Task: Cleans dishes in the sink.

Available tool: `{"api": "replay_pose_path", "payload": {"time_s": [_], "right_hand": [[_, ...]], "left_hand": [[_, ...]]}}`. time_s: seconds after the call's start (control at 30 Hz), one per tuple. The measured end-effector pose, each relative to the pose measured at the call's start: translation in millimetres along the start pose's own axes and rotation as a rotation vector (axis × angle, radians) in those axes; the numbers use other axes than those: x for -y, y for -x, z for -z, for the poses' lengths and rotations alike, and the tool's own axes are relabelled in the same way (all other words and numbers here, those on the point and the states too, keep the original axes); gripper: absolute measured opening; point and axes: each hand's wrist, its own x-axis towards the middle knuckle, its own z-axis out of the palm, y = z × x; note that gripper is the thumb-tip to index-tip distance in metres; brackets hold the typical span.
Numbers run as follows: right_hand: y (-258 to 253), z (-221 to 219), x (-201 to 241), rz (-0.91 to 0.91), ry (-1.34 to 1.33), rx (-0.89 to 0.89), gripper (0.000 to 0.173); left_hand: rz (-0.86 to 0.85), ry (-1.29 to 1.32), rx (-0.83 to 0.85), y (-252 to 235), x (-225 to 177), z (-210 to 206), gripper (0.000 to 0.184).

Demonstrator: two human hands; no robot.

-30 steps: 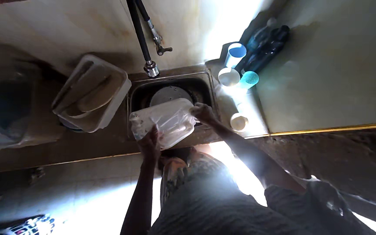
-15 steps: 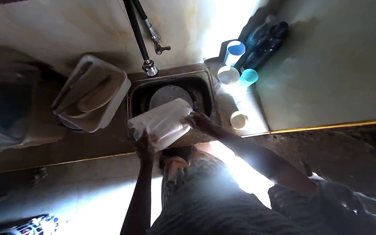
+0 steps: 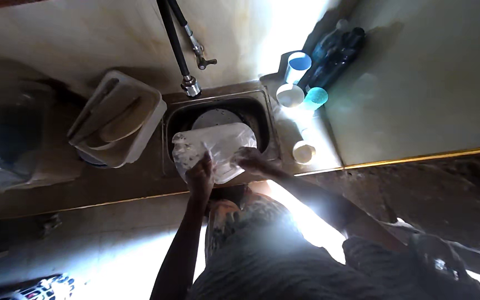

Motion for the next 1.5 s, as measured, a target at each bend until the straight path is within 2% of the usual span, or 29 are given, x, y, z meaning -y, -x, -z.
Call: {"api": "replay_pose_path", "payload": {"time_s": [0.1, 0.2, 0.3, 0.4, 0.47, 0.53, 0.57, 0.6, 0.67, 0.73, 0.83, 0.97, 1.07, 1.13, 1.2, 1.3, 1.37, 1.4, 1.5], "right_hand": [[13.9, -30.6, 31.5, 0.206, -0.101, -0.219, 0.022], [8.5, -40.9, 31.7, 0.259, -0.114, -0.31, 0.027], [-5.0, -25.8, 6.6, 0.115, 0.01, -0.273, 0.04], [-32.4, -3.1, 0.0, -0.043, -0.101, -0.348, 0.054], [-47.9, 17.9, 14.9, -0.044, -0.147, -0.422, 0.045], [-60.6, 36.5, 26.3, 0.015, -0.121, -0.394, 0.034], [-67.1, 41.9, 28.3, 0.034, -0.096, -0.346, 0.032], [-75.3, 42.9, 27.3, 0.024, -0.076, -0.308, 0.032], [-86.2, 39.7, 28.8, -0.042, -0.129, -0.311, 0.034], [-92.4, 36.4, 32.2, -0.055, -0.178, -0.437, 0.035], [-84.1, 19.5, 43.5, 0.097, -0.124, -0.582, 0.036], [-49.8, -30.0, 60.1, 0.336, -0.161, -0.423, 0.036], [-67.7, -19.5, 41.6, 0.51, -0.04, -0.389, 0.033], [-77.2, -13.4, 27.1, 0.55, 0.031, -0.437, 0.031], [-73.4, -7.7, 27.6, 0.507, -0.026, -0.549, 0.03], [-60.8, 11.0, 46.8, 0.195, -0.114, -0.705, 0.029], [-58.8, 22.3, 51.2, 0.125, -0.11, -0.788, 0.028], [-58.2, 24.8, 52.2, 0.128, -0.078, -0.762, 0.027], [-56.9, 13.7, 54.1, 0.146, 0.033, -0.542, 0.028]], "left_hand": [[0.122, -0.139, 0.168, -8.1, -15.2, 1.2, 0.036], [0.208, -0.144, 0.181, -23.9, -12.5, 7.3, 0.042], [0.31, 0.031, 0.149, -37.3, 1.3, 14.0, 0.051], [0.431, 0.397, 0.163, -42.9, 4.6, 24.4, 0.047], [0.374, 0.485, 0.25, -36.7, 2.8, 42.0, 0.044], [0.253, 0.258, 0.395, -31.4, -1.2, 57.2, 0.045], [0.186, 0.135, 0.417, -28.7, -3.4, 56.9, 0.035], [0.13, 0.098, 0.407, -25.2, -0.4, 52.8, 0.028], [0.075, 0.21, 0.339, -18.5, 10.3, 42.3, 0.029], [0.084, 0.32, 0.258, -18.0, 11.3, 34.7, 0.029], [0.099, 0.328, 0.27, -23.8, 13.5, 33.4, 0.028], [0.183, 0.243, 0.28, -29.8, 0.1, 36.2, 0.021], [0.159, 0.371, 0.255, -28.3, 6.9, 31.3, 0.022], [0.129, 0.403, 0.258, -28.0, 14.3, 26.5, 0.022], [0.141, 0.367, 0.272, -32.2, 6.9, 28.2, 0.022], [0.172, 0.29, 0.294, -33.9, -1.4, 35.8, 0.023], [0.168, 0.283, 0.275, -31.0, 2.5, 33.0, 0.024], [0.167, 0.291, 0.272, -30.6, 2.3, 31.2, 0.023], [0.156, 0.289, 0.282, -29.1, -13.1, 27.4, 0.023]]}}
